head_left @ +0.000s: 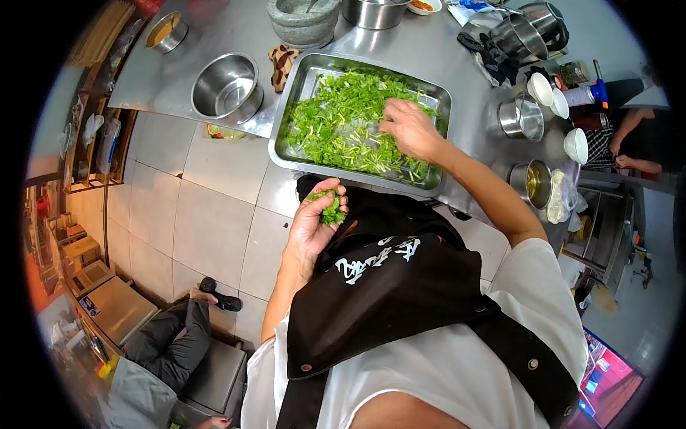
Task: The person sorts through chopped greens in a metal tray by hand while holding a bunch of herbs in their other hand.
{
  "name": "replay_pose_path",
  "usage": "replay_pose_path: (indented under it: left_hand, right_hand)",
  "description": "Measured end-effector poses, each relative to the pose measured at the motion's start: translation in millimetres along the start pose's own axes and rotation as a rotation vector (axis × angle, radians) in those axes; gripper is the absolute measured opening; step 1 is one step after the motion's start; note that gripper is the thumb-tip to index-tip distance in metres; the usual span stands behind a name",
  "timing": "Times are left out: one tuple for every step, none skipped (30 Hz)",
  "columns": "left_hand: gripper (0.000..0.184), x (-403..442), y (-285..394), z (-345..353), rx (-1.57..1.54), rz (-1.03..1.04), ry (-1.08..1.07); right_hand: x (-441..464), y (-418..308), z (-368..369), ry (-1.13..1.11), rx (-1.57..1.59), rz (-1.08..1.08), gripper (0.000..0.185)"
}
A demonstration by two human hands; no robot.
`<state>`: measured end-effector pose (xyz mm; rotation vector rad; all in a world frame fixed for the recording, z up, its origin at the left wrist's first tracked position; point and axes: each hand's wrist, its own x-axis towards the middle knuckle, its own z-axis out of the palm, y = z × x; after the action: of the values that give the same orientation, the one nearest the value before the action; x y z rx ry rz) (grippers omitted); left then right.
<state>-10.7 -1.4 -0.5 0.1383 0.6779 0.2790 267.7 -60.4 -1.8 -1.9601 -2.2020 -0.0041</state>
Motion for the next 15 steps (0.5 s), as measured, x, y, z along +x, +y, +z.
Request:
replay_pose_path:
  left_hand:
    - [0.028,0.5,0.3,-1.5,-0.001,0.006,0.005]
    - [0.028,1.5,0.3,-4.1,0.0,0.006,0.01]
    - [0.027,2.9,-0.6,-4.7,0.002,0.003,0.012]
    - [0.027,4.0,-2.2,-3.3,0.002,-0.003,0.013]
    - [0.026,3.8,-2.9,-1.4,0.002,-0.005,0.015]
    - [0.026,3.1,-2.6,0.2,0.002,-0.003,0.019]
    - [0.026,3.0,-2.5,2.3,0.01,-0.007,0.02]
    - [0.026,2.8,-3.5,4.9,0.019,-0.01,0.023]
    - [0.026,2.7,-4.2,6.6,0.027,-0.016,0.024]
    - [0.026,2.2,-4.0,7.2,0.031,-0.015,0.013]
    - [0.027,2.4,-3.5,6.0,0.03,-0.008,0.011]
    - [0.027,2.6,-2.9,3.5,0.026,0.002,0.009]
    - [0.027,1.9,-2.7,1.4,0.019,0.011,0.009]
    - [0.027,0.5,-2.5,0.0,0.011,0.014,0.02]
    - [0.027,-0.1,-2.1,-0.6,0.005,0.016,0.029]
  right_hand:
    - [-1.3,3.1,-1.7,-0.017,0.003,0.017,0.021]
    - [-4.4,6.2,-4.4,-0.035,0.006,0.039,0.02]
    - [-7.5,7.5,-7.8,-0.054,0.007,0.064,0.02]
    - [-6.2,6.3,-7.4,0.02,0.023,0.072,0.021]
    - [-4.0,2.8,-7.4,0.051,0.047,0.061,0.02]
    - [-0.5,-3.3,-7.8,0.082,0.075,0.047,0.02]
    - [4.0,-7.7,-7.1,0.117,0.104,0.032,0.019]
    - [6.4,-9.0,-0.2,0.124,0.116,-0.01,0.016]
    - [6.4,-9.8,2.2,0.075,0.13,-0.013,0.016]
    - [5.6,-10.0,3.6,0.025,0.143,-0.016,0.015]
    - [5.1,-9.4,4.2,-0.027,0.155,-0.02,0.014]
    - [5.3,-7.5,1.8,-0.034,0.156,-0.015,0.013]
    - [5.1,-5.5,-2.3,-0.042,0.159,-0.01,0.012]
    - [4.3,-4.9,-4.3,-0.052,0.161,-0.002,0.012]
    - [5.3,-5.4,-3.0,0.009,0.166,0.018,0.01]
